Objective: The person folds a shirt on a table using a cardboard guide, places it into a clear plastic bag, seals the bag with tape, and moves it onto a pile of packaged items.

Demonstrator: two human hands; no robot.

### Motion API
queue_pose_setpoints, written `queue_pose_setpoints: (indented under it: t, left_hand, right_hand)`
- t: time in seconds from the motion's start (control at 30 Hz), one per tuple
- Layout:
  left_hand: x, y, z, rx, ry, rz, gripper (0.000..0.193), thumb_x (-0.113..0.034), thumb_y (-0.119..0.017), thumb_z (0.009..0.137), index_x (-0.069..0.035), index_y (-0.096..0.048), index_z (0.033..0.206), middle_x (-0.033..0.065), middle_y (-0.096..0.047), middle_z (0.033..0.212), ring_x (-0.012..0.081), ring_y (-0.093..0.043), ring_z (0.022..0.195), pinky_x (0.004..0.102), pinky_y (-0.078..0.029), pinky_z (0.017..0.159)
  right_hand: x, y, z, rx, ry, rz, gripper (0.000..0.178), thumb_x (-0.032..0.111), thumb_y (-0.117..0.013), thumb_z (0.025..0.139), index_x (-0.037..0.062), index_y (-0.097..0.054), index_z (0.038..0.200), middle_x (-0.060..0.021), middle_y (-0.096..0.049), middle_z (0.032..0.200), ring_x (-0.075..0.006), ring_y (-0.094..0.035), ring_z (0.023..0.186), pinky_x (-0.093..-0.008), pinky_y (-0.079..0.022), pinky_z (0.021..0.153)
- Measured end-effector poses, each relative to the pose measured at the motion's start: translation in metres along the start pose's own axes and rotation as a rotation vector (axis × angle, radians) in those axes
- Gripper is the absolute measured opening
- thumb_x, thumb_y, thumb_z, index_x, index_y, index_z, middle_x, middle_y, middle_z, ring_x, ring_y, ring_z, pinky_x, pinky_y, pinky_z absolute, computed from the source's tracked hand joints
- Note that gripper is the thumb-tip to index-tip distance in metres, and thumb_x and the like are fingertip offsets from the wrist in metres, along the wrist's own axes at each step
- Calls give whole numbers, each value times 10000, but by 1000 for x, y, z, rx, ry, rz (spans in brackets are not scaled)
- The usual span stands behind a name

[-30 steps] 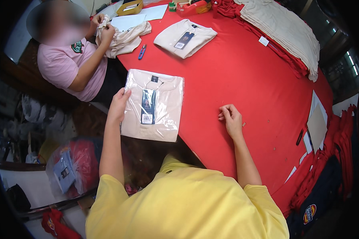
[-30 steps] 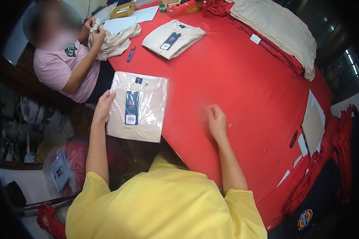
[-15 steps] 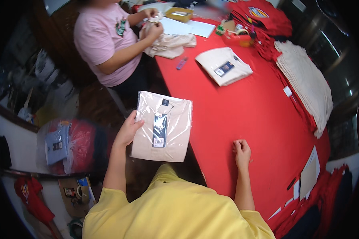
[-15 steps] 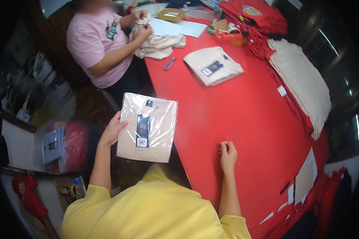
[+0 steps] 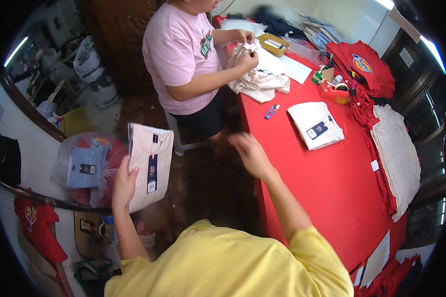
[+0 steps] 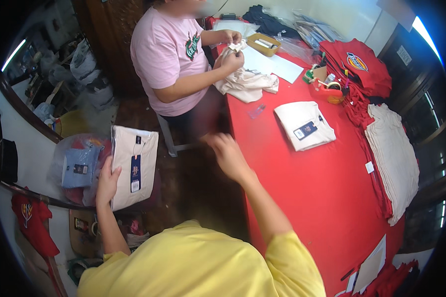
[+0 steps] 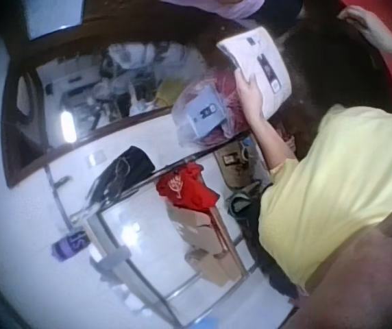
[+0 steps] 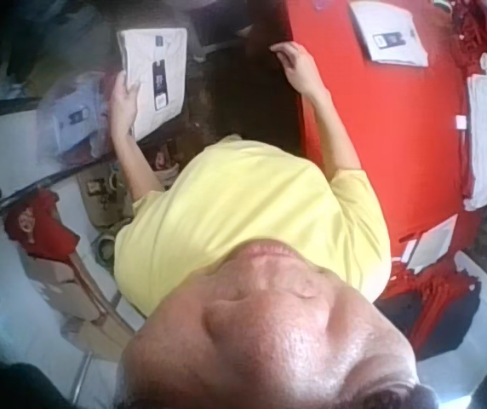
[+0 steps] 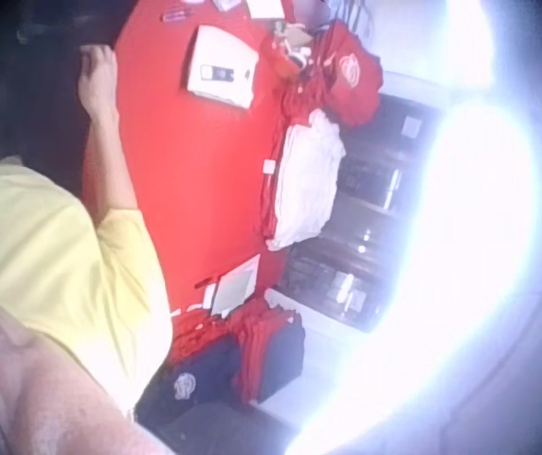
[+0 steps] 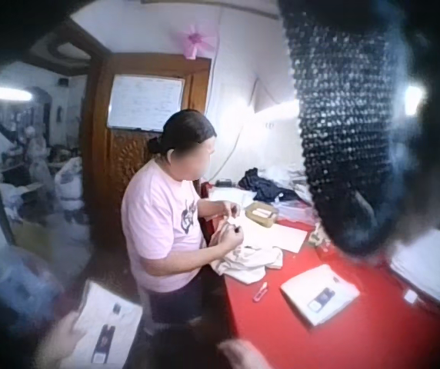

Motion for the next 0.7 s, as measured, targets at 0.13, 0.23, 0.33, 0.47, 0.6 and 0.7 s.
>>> queue_pose_setpoints:
  t: [0.13, 0.23, 0.33, 0.47, 0.6, 0.7]
  left_hand:
    - [26, -7, -9, -34, 72, 20, 416, -110, -574, 921, 29, -469, 1298, 272, -602, 1177, 381, -594, 1118, 388, -447, 935]
    - [52, -12, -26, -44, 131, 35, 411, -109, -589, 905, 28, -485, 1278, 267, -612, 1152, 379, -608, 1090, 389, -459, 913]
    - [49, 0, -32, 68, 213, -121, 377, -86, -585, 898, 17, -503, 1252, 244, -623, 1145, 359, -619, 1079, 379, -460, 916]
    - [66, 15, -45, 20, 235, -168, 365, -64, -585, 892, 10, -508, 1241, 233, -631, 1133, 346, -625, 1079, 369, -463, 910]
    - [92, 46, -37, -196, 242, -243, 372, -57, -589, 904, 29, -497, 1253, 191, -631, 1154, 230, -609, 1078, 335, -446, 937]
    - [113, 72, -5, -505, 133, -495, 383, -54, -576, 931, 35, -476, 1290, 126, -599, 1226, 151, -548, 1087, 291, -416, 973]
  right_hand:
    - [16, -35, 213, -291, 404, -24, 314, 9, -520, 887, -13, -583, 1194, -263, -544, 1228, -432, -514, 1149, -467, -427, 968]
    - [35, -58, 313, -486, 522, 27, 365, 3, -533, 826, 3, -583, 1187, -272, -532, 1276, -449, -506, 1144, -485, -398, 1001]
    - [-2, -83, 365, -523, 440, -149, 396, 77, -606, 803, 6, -575, 1192, -270, -525, 1279, -436, -492, 1177, -464, -391, 1012]
    - [-73, -126, 364, -424, -114, 629, 351, 212, -595, 953, 58, -470, 1242, -20, -536, 796, -99, -488, 579, -259, -429, 503]
    - [5, -115, 349, -286, 167, 419, 453, 118, -621, 901, 40, -500, 1330, -182, -544, 1288, -287, -558, 1144, -366, -416, 997]
    - [47, -84, 326, -210, 372, 210, 451, 96, -625, 886, 30, -529, 1321, -165, -525, 1372, -290, -505, 1270, -357, -351, 1072]
Point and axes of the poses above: each hand's wrist, its own z-axis towards the middle knuckle, its own y-axis out of the back of the hand, x = y × z, the point moved 3 cm from there along z, towards the middle knuckle
